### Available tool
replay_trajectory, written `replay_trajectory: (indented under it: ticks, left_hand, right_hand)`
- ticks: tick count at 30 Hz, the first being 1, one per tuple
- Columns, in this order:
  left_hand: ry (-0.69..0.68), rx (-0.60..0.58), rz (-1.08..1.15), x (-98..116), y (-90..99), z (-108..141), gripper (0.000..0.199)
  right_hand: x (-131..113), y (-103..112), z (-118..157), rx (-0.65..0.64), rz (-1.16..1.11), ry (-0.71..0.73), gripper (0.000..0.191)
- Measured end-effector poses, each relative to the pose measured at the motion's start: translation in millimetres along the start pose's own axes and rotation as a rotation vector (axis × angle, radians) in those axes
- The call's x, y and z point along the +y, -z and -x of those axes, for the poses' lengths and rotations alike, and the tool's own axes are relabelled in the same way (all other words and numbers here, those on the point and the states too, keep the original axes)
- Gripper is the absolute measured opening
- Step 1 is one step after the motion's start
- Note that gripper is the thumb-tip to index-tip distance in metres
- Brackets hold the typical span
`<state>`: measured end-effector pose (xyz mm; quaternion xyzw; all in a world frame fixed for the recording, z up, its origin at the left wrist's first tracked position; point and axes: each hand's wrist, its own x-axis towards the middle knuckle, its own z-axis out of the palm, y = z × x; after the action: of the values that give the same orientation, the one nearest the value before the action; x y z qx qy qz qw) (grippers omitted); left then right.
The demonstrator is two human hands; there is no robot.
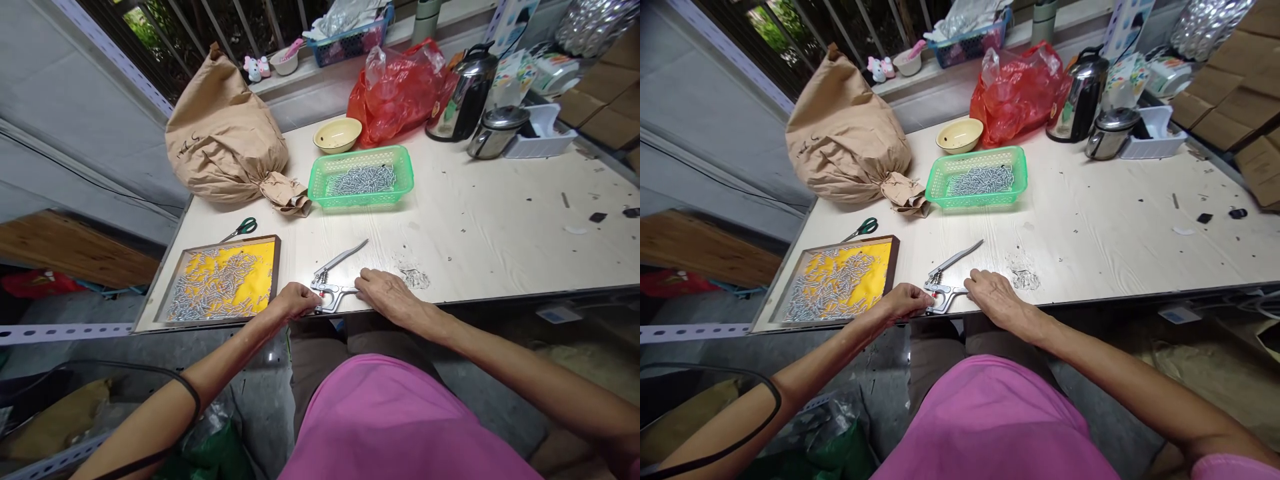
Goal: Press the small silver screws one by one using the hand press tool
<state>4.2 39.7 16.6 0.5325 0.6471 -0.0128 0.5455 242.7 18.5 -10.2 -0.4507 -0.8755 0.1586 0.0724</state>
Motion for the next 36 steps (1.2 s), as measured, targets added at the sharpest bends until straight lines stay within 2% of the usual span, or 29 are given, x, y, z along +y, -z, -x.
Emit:
replay_trajectory:
  ticks: [1,2,5,6,8,10,13,18,21,23,25,27,28,30,33,36]
  left_hand:
    - [-0.009,0.002,-0.01,-0.3,0.1,0.0,0.045]
    - [-0.016,0.001,-0.017,-0.7,0.2,0.1,0.046]
    - [-0.039,0.001,-0.02,-2.2,0.4,0.2,0.045]
    - [-0.045,0.001,-0.017,-2.7,0.4,0.3,0.044]
    - [-0.054,0.009,-0.009,-3.6,0.2,0.4,0.044]
    - [-0.05,0.016,-0.002,-4.7,-0.3,0.5,0.045]
    - [-0.024,0.03,0.02,-6.7,-1.6,0.0,0.046]
    - [0.03,0.083,0.064,-12.0,-4.3,1.7,0.048]
    - [0.027,0.13,0.006,-12.6,-7.6,8.5,0.044]
    - [-0.061,0.266,-0.125,-9.9,-12.1,15.1,0.036]
    - [-0.265,0.453,-0.288,-5.0,-18.8,20.5,0.025]
    - [-0.494,0.546,-0.438,0.9,-26.4,20.8,0.025]
    - [-0.579,0.535,-0.505,4.1,-29.8,18.3,0.029]
    - [-0.661,0.474,-0.616,11.2,-34.0,8.5,0.045]
    - [-0.634,0.37,-0.725,24.0,-32.3,-10.0,0.061]
    - [-0.574,0.279,-0.791,36.8,-24.7,-21.1,0.067]
  right_hand:
    - [3.7,4.4,-1.8,0.015,-0.006,0.011,0.016]
    - [8.5,8.7,-4.5,0.031,-0.007,0.017,0.03]
    - [25.0,19.1,-17.4,0.005,0.023,0.018,0.082]
    - [29.5,21.5,-22.6,-0.032,0.039,0.027,0.093]
    - [34.8,25.0,-32.5,-0.102,0.074,0.061,0.1]
    - [34.3,27.6,-39.4,-0.126,0.114,0.088,0.096]
    - [26.3,29.0,-41.9,-0.109,0.161,0.095,0.079]
    - [13.7,22.2,-32.9,-0.045,0.184,0.064,0.055]
    - [12.0,18.0,-27.8,-0.025,0.163,0.057,0.042]
    - [12.6,16.4,-26.2,-0.024,0.133,0.063,0.037]
    - [12.5,14.8,-25.8,-0.021,0.102,0.064,0.036]
    - [10.3,12.6,-26.3,-0.013,0.082,0.056,0.039]
    - [8.4,11.4,-26.8,-0.011,0.079,0.052,0.04]
    - [4.4,9.8,-28.3,-0.01,0.085,0.038,0.044]
    - [0.2,13.7,-29.9,-0.025,0.086,-0.002,0.051]
    - [-2.2,26.8,-26.9,-0.06,0.036,-0.022,0.069]
